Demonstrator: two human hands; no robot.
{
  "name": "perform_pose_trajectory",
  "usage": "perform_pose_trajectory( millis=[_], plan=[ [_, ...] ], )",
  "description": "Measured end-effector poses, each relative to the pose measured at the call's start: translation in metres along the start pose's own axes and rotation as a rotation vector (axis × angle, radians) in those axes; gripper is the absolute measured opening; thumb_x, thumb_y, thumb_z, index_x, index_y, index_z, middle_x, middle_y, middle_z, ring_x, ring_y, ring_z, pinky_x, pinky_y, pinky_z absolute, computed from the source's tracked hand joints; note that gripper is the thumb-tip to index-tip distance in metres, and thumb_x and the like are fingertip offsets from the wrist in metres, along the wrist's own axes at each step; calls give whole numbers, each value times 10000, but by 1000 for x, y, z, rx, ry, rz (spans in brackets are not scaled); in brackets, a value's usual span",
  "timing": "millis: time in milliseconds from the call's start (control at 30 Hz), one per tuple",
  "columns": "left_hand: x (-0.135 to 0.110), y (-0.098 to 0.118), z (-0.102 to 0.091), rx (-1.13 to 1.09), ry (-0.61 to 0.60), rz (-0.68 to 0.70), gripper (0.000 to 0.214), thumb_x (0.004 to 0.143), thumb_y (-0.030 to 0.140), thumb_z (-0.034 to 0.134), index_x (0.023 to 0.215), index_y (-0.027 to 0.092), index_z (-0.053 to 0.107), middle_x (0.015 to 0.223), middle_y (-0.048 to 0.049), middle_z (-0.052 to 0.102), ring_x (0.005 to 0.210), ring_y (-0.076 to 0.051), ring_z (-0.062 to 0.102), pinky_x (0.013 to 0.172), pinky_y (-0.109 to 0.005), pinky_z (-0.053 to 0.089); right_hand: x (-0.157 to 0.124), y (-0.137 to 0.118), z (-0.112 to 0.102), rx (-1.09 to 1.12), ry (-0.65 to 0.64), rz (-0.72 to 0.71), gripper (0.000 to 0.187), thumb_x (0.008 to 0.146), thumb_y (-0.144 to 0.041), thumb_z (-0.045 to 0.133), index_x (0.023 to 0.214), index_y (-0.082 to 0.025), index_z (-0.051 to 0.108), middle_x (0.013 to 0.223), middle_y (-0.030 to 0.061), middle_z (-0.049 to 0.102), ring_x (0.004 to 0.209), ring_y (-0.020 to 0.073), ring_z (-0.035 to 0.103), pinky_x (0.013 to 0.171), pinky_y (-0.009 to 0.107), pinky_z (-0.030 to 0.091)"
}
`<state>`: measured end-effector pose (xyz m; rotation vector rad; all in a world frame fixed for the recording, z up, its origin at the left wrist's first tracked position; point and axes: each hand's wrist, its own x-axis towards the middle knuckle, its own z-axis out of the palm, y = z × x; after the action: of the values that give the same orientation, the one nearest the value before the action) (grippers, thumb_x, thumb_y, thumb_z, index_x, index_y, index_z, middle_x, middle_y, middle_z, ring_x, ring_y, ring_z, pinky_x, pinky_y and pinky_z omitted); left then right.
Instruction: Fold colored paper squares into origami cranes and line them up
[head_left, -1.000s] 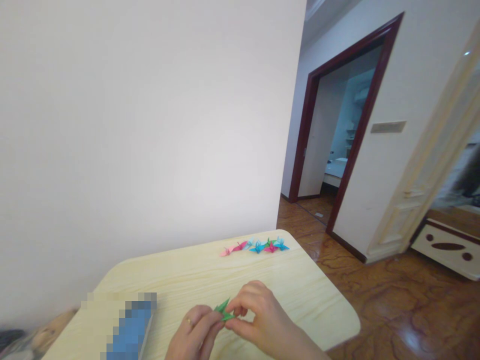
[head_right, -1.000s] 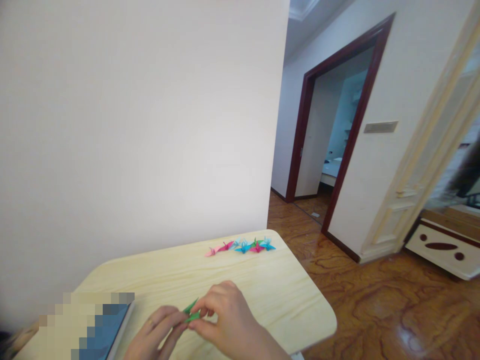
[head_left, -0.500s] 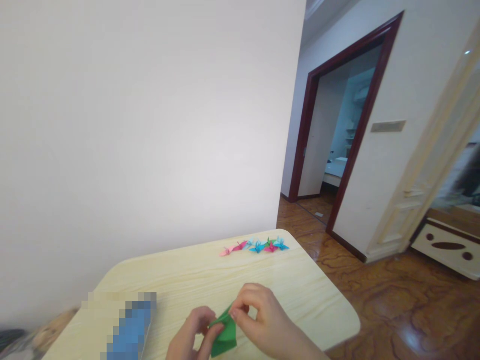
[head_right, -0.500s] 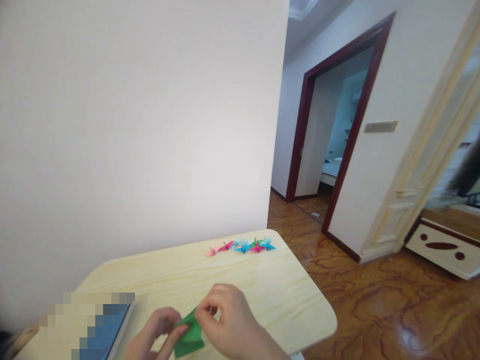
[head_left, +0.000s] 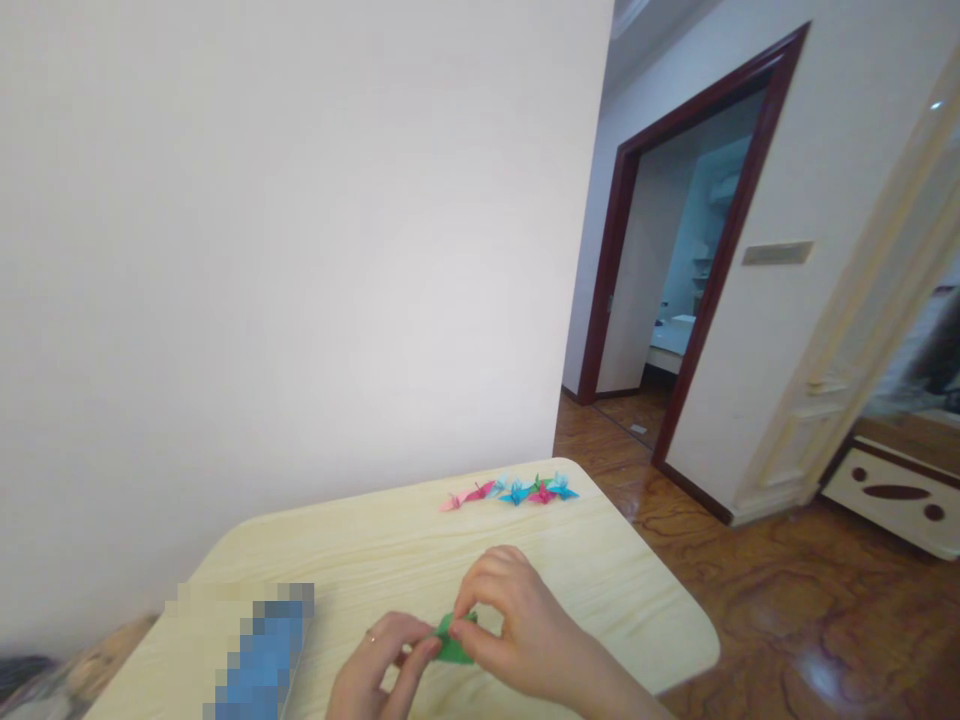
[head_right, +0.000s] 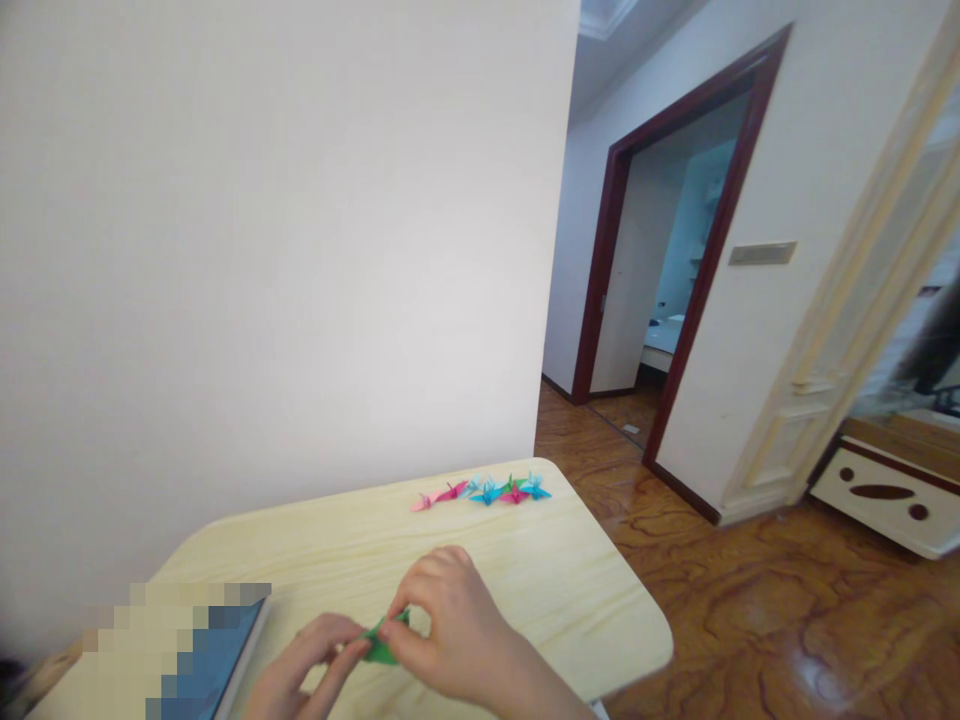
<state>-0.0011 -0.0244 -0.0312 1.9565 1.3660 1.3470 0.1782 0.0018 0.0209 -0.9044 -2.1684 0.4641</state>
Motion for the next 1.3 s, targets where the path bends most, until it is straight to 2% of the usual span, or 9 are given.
perform_pose_trajectory(
  millis=[233, 400, 533, 633, 733, 867, 967, 1067, 1300],
  plan=[
    [3, 1, 11, -142, -17, -260, 322, 735, 512, 552, 659, 210, 630, 581, 12, 630, 563, -161, 590, 510, -218, 470, 9, 21, 13, 234, 41, 207, 96, 688, -118, 613, 607, -162, 587, 653, -15, 586, 656, 122, 552, 630, 217, 399],
    [5, -11, 5, -305, 126, -414, 383, 631, 573, 624, 637, 190, 620, 519, 37, 572, 453, -125, 521, 400, -200, 426, 5, 29, 5, 256, 273, 280, 144, 792, -168, 504, 658, -166, 558, 661, -3, 559, 668, 130, 534, 644, 233, 413],
    [4, -15, 5, -369, 167, -465, 378, 620, 551, 650, 673, 178, 616, 464, 57, 539, 403, -105, 489, 391, -197, 417, -6, 20, 9, 220, 101, 167, 51, 732, -208, 618, 774, -180, 617, 758, 9, 608, 737, 144, 552, 715, 253, 409],
    [3, -16, 11, -370, 146, -497, 385, 632, 545, 645, 718, 171, 610, 398, 75, 500, 350, -96, 461, 351, -189, 380, -9, 15, 22, 151, 68, 168, 143, 634, -191, 696, 761, -184, 629, 760, 3, 622, 778, 160, 556, 758, 266, 394],
    [4, -17, 14, -398, 155, -498, 403, 626, 535, 657, 788, 172, 597, 441, 64, 550, 360, -109, 506, 331, -192, 390, -8, 17, 32, 160, 40, 243, 28, 692, -153, 625, 669, -170, 622, 670, -12, 614, 687, 135, 558, 691, 232, 395],
    [3, -17, 14, -451, 264, -445, 376, 588, 492, 710, 775, 192, 583, 614, 28, 626, 538, -177, 642, 373, -221, 484, -6, 24, 36, 291, -19, 308, 101, 725, -187, 609, 632, -155, 631, 601, -27, 594, 608, 115, 537, 582, 194, 381],
    [0, -14, 15, -396, 229, -389, 322, 597, 471, 714, 721, 184, 639, 709, -12, 661, 630, -202, 664, 450, -258, 552, -7, 28, 38, 382, -32, 365, 77, 726, -182, 607, 681, -151, 662, 608, -23, 611, 589, 111, 528, 542, 187, 369],
    [-3, -12, 18, -342, 203, -319, 328, 609, 478, 703, 778, 197, 698, 819, -46, 677, 689, -213, 666, 475, -272, 579, -7, 27, 39, 432, -20, 402, 71, 715, -179, 619, 724, -152, 685, 641, -8, 642, 593, 113, 537, 540, 189, 374],
    [0, -19, 26, -305, 212, -257, 280, 629, 455, 694, 780, 221, 718, 818, -47, 686, 656, -197, 664, 469, -261, 583, -5, 22, 37, 391, -8, 310, 102, 740, -174, 599, 698, -178, 692, 631, -4, 640, 596, 122, 546, 541, 193, 386]
  ],
)
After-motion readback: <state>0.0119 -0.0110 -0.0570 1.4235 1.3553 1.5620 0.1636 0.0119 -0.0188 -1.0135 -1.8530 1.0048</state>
